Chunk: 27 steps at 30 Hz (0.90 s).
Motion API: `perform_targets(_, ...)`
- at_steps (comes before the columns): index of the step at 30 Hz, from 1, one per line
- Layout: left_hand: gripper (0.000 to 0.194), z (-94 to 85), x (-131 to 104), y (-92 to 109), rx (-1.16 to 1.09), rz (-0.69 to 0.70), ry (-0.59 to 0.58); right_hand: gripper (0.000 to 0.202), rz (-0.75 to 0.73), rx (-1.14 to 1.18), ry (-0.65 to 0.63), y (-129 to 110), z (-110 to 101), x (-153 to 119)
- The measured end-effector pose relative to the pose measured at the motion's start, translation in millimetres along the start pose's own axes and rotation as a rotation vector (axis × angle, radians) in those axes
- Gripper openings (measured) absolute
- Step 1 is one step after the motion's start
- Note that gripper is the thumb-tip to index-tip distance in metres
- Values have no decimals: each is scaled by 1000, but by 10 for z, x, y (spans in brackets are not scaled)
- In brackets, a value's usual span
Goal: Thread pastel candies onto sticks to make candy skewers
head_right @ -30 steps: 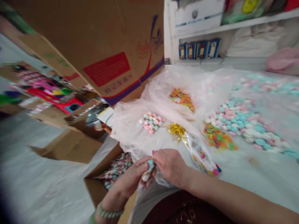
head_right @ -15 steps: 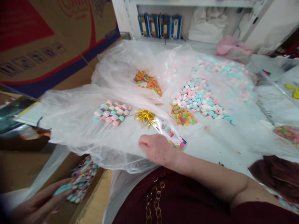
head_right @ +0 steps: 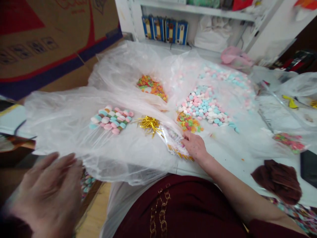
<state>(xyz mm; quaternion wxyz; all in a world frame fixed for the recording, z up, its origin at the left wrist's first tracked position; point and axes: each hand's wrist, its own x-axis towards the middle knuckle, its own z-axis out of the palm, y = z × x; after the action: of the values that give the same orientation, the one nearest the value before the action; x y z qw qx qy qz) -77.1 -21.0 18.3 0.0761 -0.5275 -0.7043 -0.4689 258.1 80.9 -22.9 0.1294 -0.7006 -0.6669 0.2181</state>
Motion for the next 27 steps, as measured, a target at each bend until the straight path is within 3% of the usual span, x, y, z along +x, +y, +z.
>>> perform_targets(2, 22, 137, -29, 390, -89, 113, -106, 18, -56, 27, 72, 60, -38, -1)
perform_targets(4, 17, 254, -67, 660, -248, 130, -263, 20, -115, 43, 155, 126, -78, 10)
perform_targets(6, 13, 370, -106, 819, -421, 27, -459, 19, -153, 98, 212, 180, -106, 37)
perform_targets(9, 13, 545, -155, 932, -594, -254, -783, 15, -96, 329, 216, 215, -104, 80)
perform_targets(12, 16, 692, -203, 998, -644, -455, -978, 15, 17, 618, 154, 195, -56, 99)
perform_targets(14, 16, 763, -236, 1041, -646, -462, -1049, 14, -7, 687, 158, 173, -16, 103)
perform_targets(19, 16, 871, -311, 1103, -600, -350, -1168, 10, -313, 635, 363, 148, 4, 155)
perform_targets(24, 22, 942, -352, 1139, -662, -478, -1212, 9, -139, 930, 396, -21, -177, 180)
perform_targets(27, 41, 960, -341, 1196, -877, -665, -1092, 10, -96, 1040, 330, -321, -248, 106)
